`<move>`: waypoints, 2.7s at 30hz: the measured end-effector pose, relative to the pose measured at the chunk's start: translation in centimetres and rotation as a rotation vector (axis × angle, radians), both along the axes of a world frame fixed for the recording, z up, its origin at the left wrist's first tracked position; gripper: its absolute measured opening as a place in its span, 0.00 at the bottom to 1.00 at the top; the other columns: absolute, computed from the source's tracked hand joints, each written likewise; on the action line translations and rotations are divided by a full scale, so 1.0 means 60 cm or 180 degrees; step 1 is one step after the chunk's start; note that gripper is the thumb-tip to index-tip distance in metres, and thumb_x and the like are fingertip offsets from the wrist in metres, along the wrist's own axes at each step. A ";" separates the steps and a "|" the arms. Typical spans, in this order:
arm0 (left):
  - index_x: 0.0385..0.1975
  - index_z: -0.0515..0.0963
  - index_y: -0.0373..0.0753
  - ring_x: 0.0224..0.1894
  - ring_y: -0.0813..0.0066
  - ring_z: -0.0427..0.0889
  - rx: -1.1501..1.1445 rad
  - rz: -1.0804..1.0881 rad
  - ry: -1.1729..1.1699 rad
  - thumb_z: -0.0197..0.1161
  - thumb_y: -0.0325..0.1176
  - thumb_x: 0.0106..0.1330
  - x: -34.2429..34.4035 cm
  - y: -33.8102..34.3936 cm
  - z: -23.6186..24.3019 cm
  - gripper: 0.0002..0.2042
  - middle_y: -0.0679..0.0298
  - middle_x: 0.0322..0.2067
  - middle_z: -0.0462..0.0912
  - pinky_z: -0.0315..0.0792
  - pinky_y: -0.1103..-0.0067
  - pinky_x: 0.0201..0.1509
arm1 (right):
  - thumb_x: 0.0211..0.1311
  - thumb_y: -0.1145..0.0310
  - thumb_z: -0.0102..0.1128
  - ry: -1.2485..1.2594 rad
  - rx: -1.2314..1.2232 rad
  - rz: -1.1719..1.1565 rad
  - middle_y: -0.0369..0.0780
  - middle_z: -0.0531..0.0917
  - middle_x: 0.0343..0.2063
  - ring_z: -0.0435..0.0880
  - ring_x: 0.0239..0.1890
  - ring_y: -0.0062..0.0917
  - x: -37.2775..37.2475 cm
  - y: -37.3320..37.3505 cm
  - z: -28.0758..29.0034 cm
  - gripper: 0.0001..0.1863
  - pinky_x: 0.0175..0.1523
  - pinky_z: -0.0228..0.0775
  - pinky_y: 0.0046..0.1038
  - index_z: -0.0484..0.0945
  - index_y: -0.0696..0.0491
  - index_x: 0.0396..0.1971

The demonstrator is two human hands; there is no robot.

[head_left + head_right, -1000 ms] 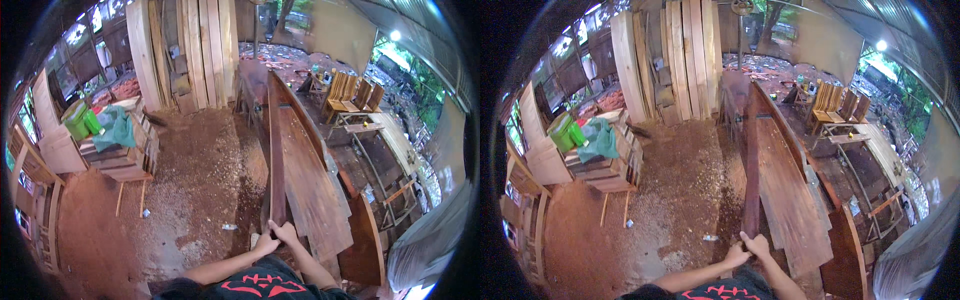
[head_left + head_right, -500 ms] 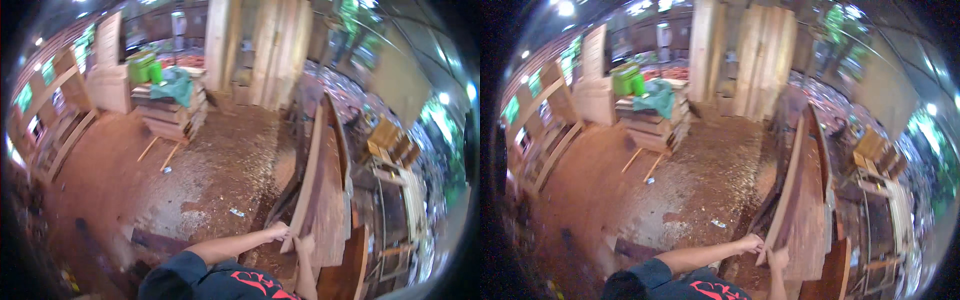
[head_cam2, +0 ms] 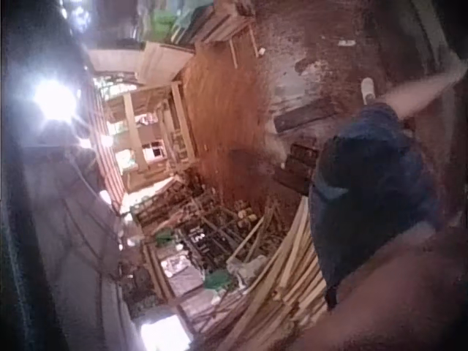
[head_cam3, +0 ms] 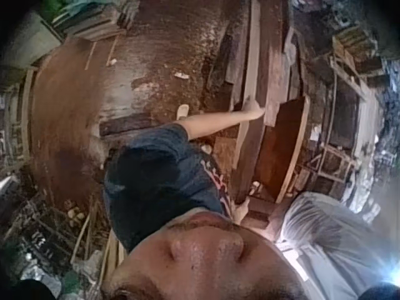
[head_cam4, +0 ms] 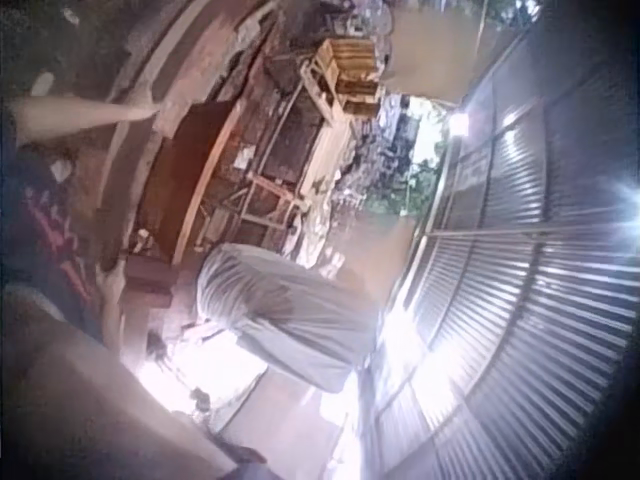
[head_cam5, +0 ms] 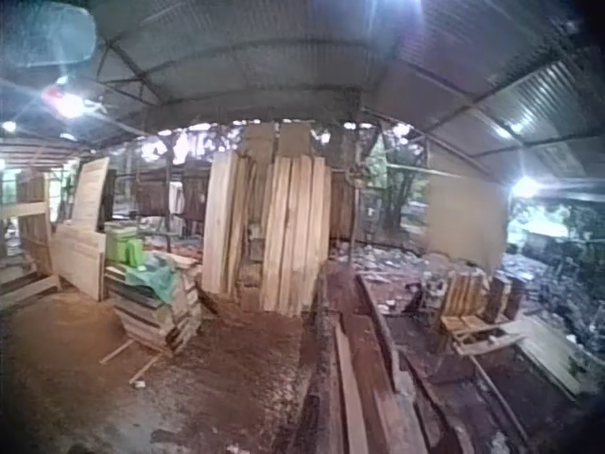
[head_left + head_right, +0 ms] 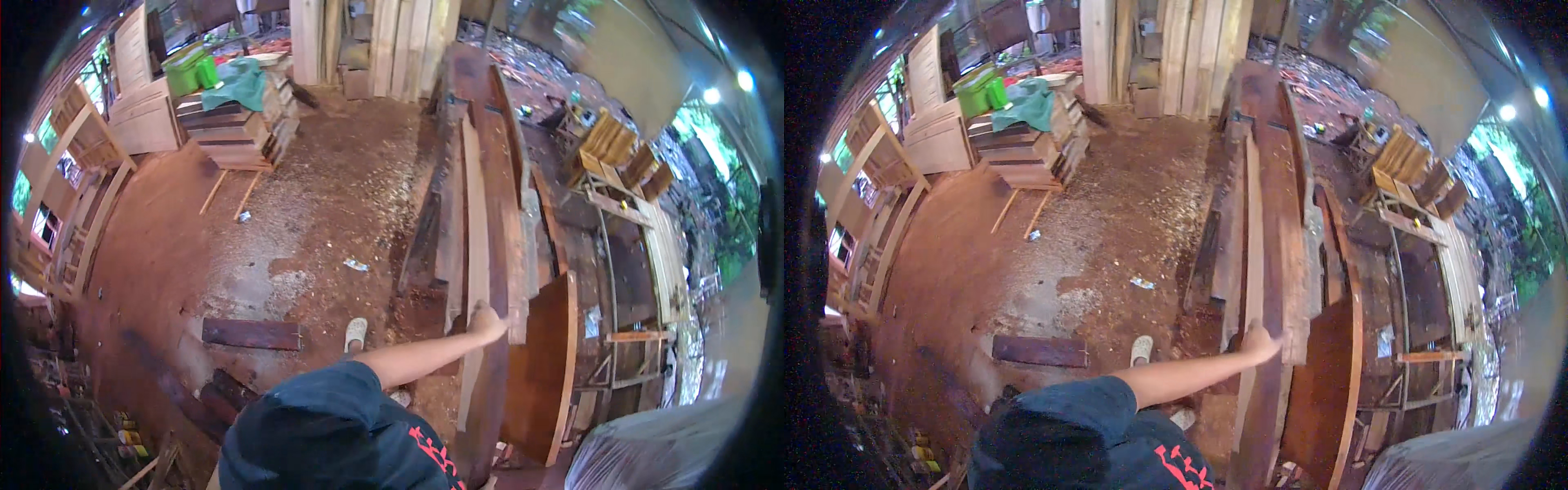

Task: The person planes wooden boards by pushing them across a jointer machine by hand, flipping them over, and repeatedly running different sides along the planer bed.

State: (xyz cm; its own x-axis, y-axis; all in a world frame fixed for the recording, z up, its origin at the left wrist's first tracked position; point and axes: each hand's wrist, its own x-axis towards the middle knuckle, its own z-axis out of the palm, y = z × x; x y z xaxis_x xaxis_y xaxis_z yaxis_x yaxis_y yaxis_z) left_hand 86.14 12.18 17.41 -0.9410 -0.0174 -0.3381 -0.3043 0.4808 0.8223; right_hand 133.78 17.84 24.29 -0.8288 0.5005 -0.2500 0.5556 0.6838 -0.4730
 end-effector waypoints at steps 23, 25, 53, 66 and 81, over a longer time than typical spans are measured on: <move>0.59 0.65 0.25 0.53 0.37 0.83 -0.1358 0.0312 -0.0131 0.53 0.62 0.70 -0.379 -0.162 -0.130 0.39 0.38 0.48 0.83 0.74 0.49 0.57 | 0.38 0.59 0.74 0.0462 0.0250 0.0904 0.64 0.78 0.53 0.83 0.45 0.58 -0.435 0.071 -0.021 0.60 0.46 0.79 0.47 0.55 0.60 0.75; 0.57 0.66 0.25 0.52 0.39 0.84 -0.1422 0.0278 -0.0218 0.53 0.62 0.70 -0.380 -0.157 -0.169 0.38 0.38 0.46 0.84 0.75 0.50 0.56 | 0.41 0.57 0.75 0.0367 0.0186 0.0818 0.62 0.80 0.50 0.84 0.42 0.57 -0.532 0.061 -0.020 0.58 0.47 0.79 0.49 0.55 0.60 0.74; 0.48 0.77 0.33 0.45 0.40 0.82 -0.2056 0.0707 0.2083 0.55 0.52 0.71 -1.032 -0.273 -0.186 0.24 0.41 0.46 0.82 0.75 0.54 0.53 | 0.45 0.58 0.70 0.0445 0.0579 0.0662 0.59 0.83 0.50 0.83 0.55 0.52 -2.033 -0.055 -0.033 0.54 0.62 0.74 0.45 0.56 0.53 0.76; 0.55 0.71 0.22 0.36 0.38 0.86 -0.1035 -0.0698 -0.1153 0.44 0.61 0.74 -1.116 -0.222 -0.218 0.37 0.41 0.31 0.85 0.79 0.51 0.43 | 0.55 0.52 0.60 0.0559 0.0652 0.0552 0.58 0.84 0.49 0.84 0.54 0.51 -2.496 0.002 -0.059 0.45 0.61 0.75 0.46 0.60 0.55 0.72; 0.72 0.57 0.28 0.30 0.40 0.85 -0.0865 -0.0940 -0.1390 0.37 0.65 0.75 -1.101 -0.214 -0.256 0.42 0.40 0.28 0.84 0.79 0.52 0.33 | 0.43 0.54 0.65 0.0937 0.0949 0.0660 0.58 0.81 0.56 0.79 0.61 0.52 -2.985 0.092 -0.119 0.48 0.66 0.70 0.43 0.66 0.56 0.70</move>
State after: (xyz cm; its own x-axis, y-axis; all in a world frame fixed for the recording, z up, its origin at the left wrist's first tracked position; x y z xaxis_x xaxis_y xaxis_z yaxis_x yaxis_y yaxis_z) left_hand 20.08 -0.68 2.05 -0.6939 0.0838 -0.7152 -0.4082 0.7724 0.4865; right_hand -45.32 23.35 17.17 -0.9330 0.3312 0.1405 0.2645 0.8962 -0.3562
